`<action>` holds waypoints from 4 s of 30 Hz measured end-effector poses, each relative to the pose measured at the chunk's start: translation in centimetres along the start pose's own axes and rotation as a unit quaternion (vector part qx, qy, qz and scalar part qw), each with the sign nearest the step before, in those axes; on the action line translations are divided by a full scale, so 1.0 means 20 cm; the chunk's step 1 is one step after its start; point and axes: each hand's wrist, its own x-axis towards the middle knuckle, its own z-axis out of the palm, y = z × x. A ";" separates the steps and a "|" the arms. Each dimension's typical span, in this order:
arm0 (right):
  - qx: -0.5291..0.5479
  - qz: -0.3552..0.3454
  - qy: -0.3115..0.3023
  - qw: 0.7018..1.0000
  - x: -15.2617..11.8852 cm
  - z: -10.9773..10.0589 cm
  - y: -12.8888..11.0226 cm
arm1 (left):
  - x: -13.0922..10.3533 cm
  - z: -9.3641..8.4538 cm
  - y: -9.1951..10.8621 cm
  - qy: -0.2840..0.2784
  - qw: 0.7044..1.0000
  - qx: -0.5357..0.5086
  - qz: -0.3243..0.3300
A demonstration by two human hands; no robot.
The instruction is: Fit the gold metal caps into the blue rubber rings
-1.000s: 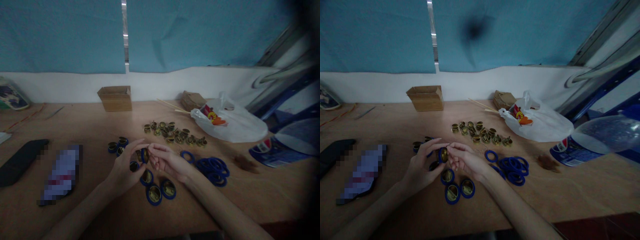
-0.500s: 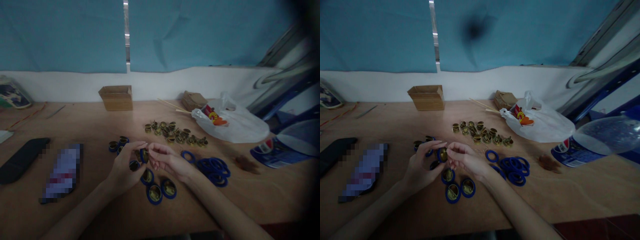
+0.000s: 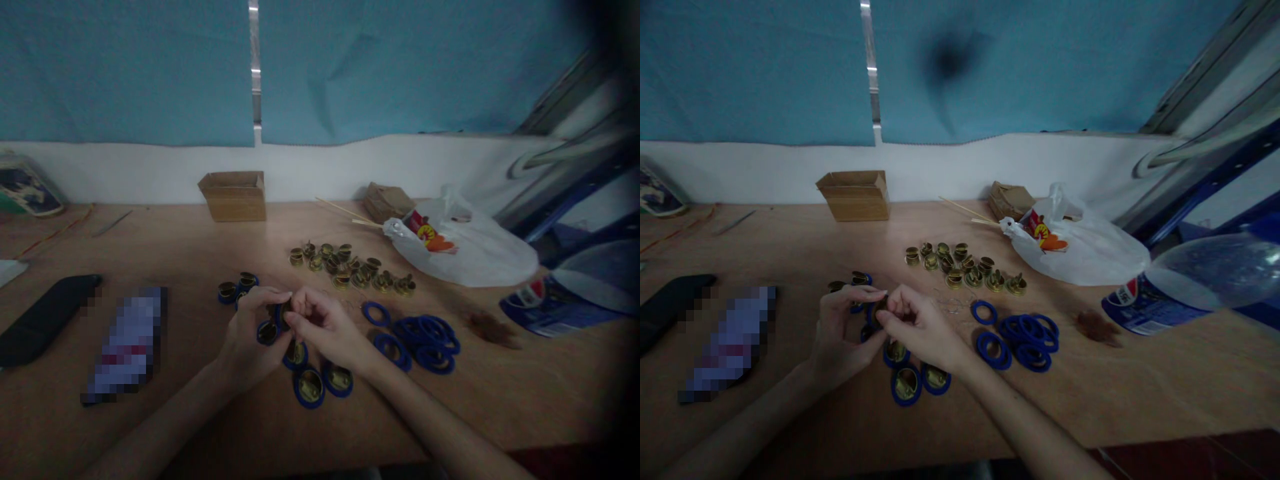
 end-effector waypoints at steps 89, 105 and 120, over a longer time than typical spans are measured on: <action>-0.607 0.033 0.209 0.766 -0.48 -0.59 -0.20 | 0.09 -0.10 -0.13 -0.191 0.960 0.187 0.079; -0.703 0.187 0.007 0.686 -0.22 -0.41 -0.21 | 0.03 -0.04 -0.05 -0.262 0.952 0.144 0.071; -0.617 -0.041 0.105 0.779 -0.01 -0.51 -0.22 | 0.03 -0.05 -0.05 -0.236 0.968 0.088 -0.006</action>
